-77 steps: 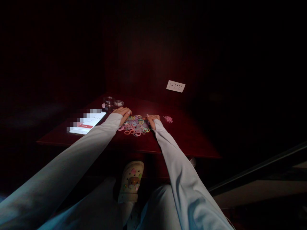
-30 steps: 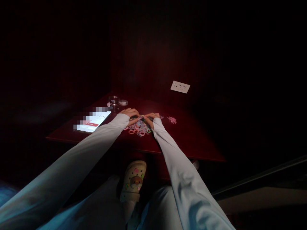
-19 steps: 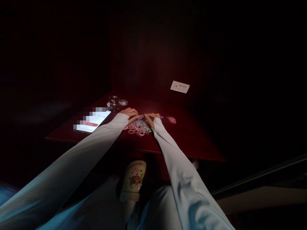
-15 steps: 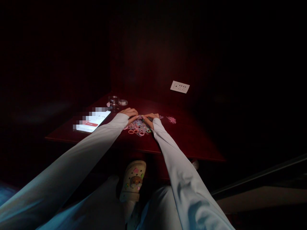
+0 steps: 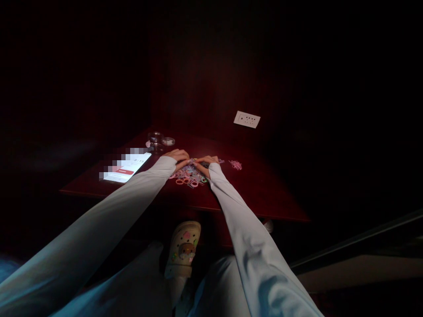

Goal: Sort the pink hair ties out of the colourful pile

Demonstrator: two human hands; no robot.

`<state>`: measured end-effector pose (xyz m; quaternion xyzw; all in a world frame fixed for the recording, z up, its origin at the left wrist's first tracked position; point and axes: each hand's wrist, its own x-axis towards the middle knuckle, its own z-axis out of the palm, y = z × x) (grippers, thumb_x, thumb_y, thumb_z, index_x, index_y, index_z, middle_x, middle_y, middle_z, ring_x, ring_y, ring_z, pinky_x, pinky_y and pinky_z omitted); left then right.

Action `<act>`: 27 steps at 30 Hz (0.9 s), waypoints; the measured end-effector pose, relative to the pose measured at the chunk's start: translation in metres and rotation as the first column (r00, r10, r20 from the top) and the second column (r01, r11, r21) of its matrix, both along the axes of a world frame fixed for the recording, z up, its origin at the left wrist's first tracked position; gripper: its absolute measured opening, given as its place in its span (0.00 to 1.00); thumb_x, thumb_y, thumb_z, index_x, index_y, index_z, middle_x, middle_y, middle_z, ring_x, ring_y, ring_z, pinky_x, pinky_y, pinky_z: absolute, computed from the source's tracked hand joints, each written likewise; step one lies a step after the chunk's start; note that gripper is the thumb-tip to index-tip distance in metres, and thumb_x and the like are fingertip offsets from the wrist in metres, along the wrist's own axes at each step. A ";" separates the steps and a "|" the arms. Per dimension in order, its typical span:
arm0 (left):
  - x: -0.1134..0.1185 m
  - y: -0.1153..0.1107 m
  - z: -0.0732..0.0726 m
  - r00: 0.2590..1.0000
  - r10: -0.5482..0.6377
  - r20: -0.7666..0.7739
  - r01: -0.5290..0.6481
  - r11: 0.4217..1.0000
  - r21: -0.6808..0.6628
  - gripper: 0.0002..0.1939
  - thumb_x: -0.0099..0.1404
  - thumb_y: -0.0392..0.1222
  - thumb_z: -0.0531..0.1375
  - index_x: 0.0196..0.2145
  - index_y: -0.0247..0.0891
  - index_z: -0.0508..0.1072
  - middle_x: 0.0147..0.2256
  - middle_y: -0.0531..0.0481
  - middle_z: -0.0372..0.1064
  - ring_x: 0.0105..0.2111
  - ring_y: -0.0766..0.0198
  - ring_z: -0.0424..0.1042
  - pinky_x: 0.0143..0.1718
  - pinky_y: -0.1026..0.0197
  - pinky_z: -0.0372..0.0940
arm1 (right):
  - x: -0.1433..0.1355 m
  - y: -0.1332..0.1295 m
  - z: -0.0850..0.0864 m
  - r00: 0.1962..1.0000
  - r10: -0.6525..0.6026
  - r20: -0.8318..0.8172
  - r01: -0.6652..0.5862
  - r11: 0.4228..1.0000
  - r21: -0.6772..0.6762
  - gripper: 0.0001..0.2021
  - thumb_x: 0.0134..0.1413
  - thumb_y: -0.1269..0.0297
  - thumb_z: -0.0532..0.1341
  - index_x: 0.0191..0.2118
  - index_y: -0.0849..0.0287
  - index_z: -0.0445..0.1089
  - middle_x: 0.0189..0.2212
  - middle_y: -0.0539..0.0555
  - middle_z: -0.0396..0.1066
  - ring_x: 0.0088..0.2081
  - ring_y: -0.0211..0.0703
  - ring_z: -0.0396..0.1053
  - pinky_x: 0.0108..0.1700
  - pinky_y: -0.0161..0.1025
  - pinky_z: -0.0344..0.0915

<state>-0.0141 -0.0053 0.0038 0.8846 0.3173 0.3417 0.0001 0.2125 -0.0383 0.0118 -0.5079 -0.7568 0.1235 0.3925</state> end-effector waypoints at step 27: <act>0.002 -0.006 0.003 0.999 0.039 0.024 -0.037 0.997 -0.070 0.23 0.78 0.50 0.45 0.41 0.40 0.77 0.44 0.45 0.77 0.46 0.56 0.73 0.54 0.54 0.65 | 0.127 -0.001 0.013 0.616 -0.766 0.183 0.784 0.619 -0.048 0.16 0.66 0.54 0.60 0.48 0.52 0.82 0.55 0.60 0.72 0.56 0.59 0.55 0.54 0.50 0.48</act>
